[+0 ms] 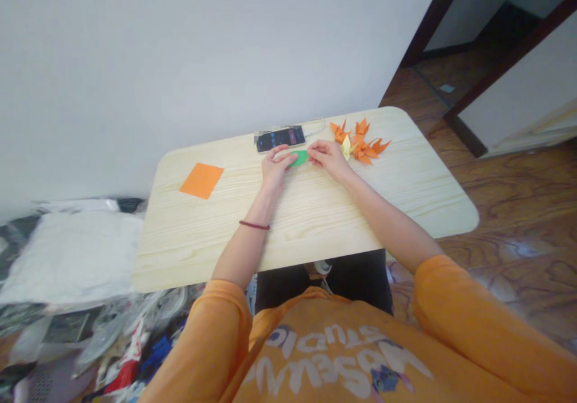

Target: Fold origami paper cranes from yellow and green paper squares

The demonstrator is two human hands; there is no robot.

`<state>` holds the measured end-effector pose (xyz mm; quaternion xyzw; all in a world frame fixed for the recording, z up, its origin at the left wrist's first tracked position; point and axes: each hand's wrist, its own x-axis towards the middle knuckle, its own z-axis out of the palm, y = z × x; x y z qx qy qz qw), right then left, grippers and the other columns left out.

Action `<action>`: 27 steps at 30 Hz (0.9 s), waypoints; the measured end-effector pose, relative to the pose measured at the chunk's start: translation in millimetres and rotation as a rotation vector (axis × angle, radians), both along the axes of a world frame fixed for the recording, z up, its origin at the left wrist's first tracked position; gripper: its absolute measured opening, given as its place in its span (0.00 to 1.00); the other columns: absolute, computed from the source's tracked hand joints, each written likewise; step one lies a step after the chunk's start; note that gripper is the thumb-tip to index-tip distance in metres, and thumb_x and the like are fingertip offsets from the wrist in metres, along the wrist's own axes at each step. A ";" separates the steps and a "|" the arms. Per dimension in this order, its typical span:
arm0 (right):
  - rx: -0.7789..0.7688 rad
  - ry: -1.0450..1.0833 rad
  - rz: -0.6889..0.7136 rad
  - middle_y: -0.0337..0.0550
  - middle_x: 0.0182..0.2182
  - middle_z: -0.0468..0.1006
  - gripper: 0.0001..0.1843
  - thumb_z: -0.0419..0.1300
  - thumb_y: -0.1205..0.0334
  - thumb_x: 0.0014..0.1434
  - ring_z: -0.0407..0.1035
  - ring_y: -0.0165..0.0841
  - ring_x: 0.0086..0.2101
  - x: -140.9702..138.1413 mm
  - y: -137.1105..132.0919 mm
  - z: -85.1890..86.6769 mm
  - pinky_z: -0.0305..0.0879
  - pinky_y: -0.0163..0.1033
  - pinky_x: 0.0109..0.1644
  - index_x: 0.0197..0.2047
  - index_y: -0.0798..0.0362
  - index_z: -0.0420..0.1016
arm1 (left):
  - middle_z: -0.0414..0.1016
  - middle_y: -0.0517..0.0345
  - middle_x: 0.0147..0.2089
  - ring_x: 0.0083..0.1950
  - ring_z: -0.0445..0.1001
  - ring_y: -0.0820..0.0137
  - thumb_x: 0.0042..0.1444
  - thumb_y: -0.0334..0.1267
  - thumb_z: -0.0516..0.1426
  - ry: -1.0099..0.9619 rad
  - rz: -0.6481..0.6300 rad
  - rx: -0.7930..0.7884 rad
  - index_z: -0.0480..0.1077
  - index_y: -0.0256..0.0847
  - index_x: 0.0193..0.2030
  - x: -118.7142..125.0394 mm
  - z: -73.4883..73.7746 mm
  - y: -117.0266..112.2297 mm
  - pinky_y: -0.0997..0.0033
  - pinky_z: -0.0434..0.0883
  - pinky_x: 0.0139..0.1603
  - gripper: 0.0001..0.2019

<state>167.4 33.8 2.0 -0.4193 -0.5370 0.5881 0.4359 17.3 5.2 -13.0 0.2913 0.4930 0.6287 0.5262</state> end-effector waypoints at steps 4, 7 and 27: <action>-0.062 0.051 -0.042 0.34 0.18 0.71 0.11 0.67 0.62 0.50 0.60 0.21 0.18 2.5 3.0 0.3 0.52 0.27 0.20 0.26 0.54 0.69 | 0.80 0.56 0.35 0.41 0.80 0.66 0.36 0.32 0.69 -0.007 -0.094 0.008 0.73 0.39 0.42 -3.4 -4.3 2.3 0.64 0.74 0.49 0.22; -0.076 0.067 -0.069 0.34 0.18 0.71 0.11 0.67 0.62 0.51 0.60 0.21 0.18 5.6 7.0 -1.7 0.51 0.27 0.20 0.25 0.54 0.68 | 0.81 0.52 0.41 0.46 0.79 0.63 0.41 0.34 0.68 0.007 -0.168 0.043 0.74 0.39 0.44 -6.2 -5.3 2.5 0.61 0.74 0.52 0.20; -0.091 0.130 -0.127 0.37 0.20 0.76 0.13 0.68 0.59 0.50 0.67 0.23 0.21 6.0 6.4 -1.7 0.61 0.28 0.24 0.25 0.54 0.68 | 0.79 0.55 0.39 0.43 0.79 0.67 0.42 0.37 0.67 0.023 -0.123 0.122 0.70 0.41 0.46 -5.7 -6.9 2.9 0.63 0.73 0.52 0.23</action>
